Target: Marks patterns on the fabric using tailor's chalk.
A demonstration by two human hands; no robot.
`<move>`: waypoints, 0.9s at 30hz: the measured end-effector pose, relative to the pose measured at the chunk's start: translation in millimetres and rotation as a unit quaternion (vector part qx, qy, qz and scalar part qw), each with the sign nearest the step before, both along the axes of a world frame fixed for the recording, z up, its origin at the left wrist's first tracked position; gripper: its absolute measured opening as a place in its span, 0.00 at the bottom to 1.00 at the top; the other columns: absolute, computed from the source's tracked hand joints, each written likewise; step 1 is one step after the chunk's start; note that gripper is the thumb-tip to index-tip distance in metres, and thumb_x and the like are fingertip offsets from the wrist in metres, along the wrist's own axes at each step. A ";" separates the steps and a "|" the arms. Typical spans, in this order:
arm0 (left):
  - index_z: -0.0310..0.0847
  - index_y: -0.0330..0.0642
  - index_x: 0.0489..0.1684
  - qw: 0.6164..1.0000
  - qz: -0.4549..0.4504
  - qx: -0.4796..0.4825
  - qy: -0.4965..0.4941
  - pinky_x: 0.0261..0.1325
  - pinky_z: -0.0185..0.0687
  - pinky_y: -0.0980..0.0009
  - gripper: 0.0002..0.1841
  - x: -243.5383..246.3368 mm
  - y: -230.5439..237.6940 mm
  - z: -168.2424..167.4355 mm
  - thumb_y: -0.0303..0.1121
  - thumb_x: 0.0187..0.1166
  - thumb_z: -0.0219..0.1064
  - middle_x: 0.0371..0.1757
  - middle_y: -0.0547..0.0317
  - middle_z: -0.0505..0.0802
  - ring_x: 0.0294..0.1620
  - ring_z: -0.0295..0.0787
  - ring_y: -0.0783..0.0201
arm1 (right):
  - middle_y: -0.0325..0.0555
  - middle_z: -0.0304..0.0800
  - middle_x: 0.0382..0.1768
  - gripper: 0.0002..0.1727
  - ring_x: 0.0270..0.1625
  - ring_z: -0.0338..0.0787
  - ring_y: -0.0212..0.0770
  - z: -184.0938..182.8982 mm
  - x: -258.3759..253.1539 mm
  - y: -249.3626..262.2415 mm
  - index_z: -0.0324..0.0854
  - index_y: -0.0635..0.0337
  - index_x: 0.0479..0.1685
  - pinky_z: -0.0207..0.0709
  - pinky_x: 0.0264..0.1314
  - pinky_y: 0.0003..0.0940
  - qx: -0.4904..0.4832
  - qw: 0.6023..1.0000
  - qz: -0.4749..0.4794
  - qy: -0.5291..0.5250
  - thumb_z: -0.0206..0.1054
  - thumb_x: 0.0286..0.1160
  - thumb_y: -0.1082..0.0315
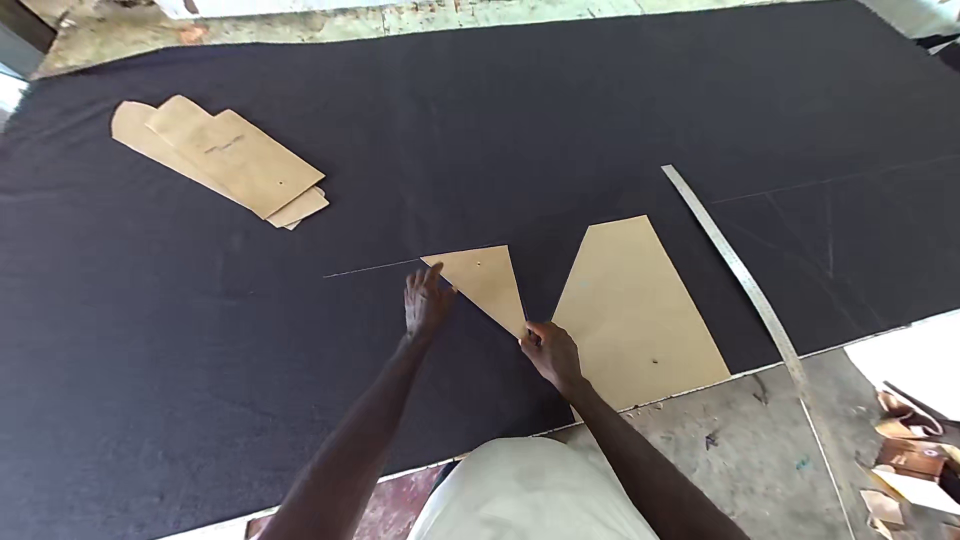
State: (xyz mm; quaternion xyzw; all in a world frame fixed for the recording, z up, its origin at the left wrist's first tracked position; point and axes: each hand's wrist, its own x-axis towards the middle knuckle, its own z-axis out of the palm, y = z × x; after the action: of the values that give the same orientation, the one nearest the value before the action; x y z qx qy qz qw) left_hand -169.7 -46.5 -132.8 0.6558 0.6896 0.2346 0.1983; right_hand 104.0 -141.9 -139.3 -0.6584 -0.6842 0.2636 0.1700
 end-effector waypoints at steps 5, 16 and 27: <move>0.70 0.44 0.86 0.994 -0.104 0.029 0.033 0.84 0.61 0.34 0.37 -48.2 53.4 -28.8 0.47 0.77 0.74 0.85 0.49 0.77 0.89 0.62 0.40 | 0.49 0.92 0.50 0.21 0.50 0.93 0.49 -4.2 -0.2 1.5 0.90 0.51 0.64 0.86 0.51 0.55 0.009 1.000 -0.011 0.002 0.69 0.77 0.54; 0.80 0.48 0.77 0.990 -0.110 0.088 -0.006 0.81 0.64 0.36 0.33 -57.1 51.2 -49.5 0.57 0.76 0.70 0.81 0.56 0.82 0.84 0.71 0.47 | 0.51 0.92 0.51 0.19 0.51 0.93 0.48 -1.2 6.8 8.7 0.90 0.56 0.60 0.87 0.56 0.53 -0.008 0.999 -0.007 0.036 0.68 0.78 0.55; 0.78 0.46 0.78 0.988 -0.116 0.103 -0.018 0.83 0.62 0.38 0.34 -57.8 53.3 -50.1 0.55 0.76 0.71 0.80 0.53 0.82 0.84 0.70 0.46 | 0.44 0.90 0.42 0.13 0.42 0.91 0.43 -4.3 27.2 -12.0 0.94 0.49 0.49 0.87 0.44 0.51 0.017 1.000 0.022 -0.002 0.72 0.75 0.55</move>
State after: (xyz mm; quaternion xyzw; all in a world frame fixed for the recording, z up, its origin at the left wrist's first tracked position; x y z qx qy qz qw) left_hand -227.5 6.8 -182.9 0.7438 0.5776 0.2913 0.1681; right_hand 131.2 -153.9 -143.5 -0.6408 -0.7032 0.2542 0.1741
